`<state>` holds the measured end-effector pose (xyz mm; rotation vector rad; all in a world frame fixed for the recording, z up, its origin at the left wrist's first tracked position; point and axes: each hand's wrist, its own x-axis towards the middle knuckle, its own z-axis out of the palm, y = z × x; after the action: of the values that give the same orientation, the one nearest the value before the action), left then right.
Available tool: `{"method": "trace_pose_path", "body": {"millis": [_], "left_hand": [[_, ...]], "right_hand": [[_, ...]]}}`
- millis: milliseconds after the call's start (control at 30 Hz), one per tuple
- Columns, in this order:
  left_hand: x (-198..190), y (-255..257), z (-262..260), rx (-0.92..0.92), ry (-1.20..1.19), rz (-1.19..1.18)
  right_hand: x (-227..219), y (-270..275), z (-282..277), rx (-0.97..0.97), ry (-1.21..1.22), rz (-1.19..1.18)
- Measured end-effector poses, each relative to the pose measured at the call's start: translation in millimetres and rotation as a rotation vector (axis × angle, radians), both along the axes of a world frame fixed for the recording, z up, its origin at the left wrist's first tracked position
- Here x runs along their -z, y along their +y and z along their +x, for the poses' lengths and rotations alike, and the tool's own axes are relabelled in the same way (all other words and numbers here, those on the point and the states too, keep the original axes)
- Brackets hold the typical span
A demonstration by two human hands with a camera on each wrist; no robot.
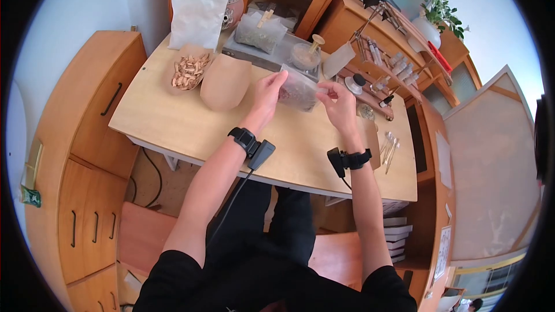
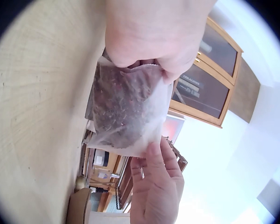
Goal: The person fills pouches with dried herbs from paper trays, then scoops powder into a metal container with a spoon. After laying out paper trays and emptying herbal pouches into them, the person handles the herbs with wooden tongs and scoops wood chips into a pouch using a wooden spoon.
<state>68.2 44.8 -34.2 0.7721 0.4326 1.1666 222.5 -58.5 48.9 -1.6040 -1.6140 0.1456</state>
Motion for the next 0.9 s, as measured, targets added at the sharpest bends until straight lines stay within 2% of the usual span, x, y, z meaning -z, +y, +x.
{"method": "trace_pose_path", "body": {"millis": [167,233,367,467,600,700,800,867,900], "left_hand": [[6,3,2,0.024,-0.062,0.065],[5,3,0,0.073,-0.035,0.088],[-9,-4,-5,0.017,-0.094,0.117],[-9,-7,-5,0.060,-0.111,0.100],[-16,-7,-7,0.077,-0.133,0.171],[-12,-11,-8,0.126,-0.151,0.108],[-6,-7,-1,0.214,-0.075,0.105],[-5,-8,0,0.315,-0.089,-0.009],[-6,-9,0,0.313,-0.088,-0.014]], "right_hand": [[0,-2,-2,0.073,0.084,-0.035],[1,-4,2,0.067,0.126,-0.035],[-5,-6,3,0.068,0.140,-0.073],[0,-8,5,0.024,0.215,-0.049],[-9,-8,6,0.038,0.201,-0.039],[-14,-6,12,0.070,0.161,-0.022],[-22,-4,19,0.002,0.185,0.031],[-28,0,19,-0.030,0.368,0.094],[-29,3,17,-0.031,0.370,0.089]]}}
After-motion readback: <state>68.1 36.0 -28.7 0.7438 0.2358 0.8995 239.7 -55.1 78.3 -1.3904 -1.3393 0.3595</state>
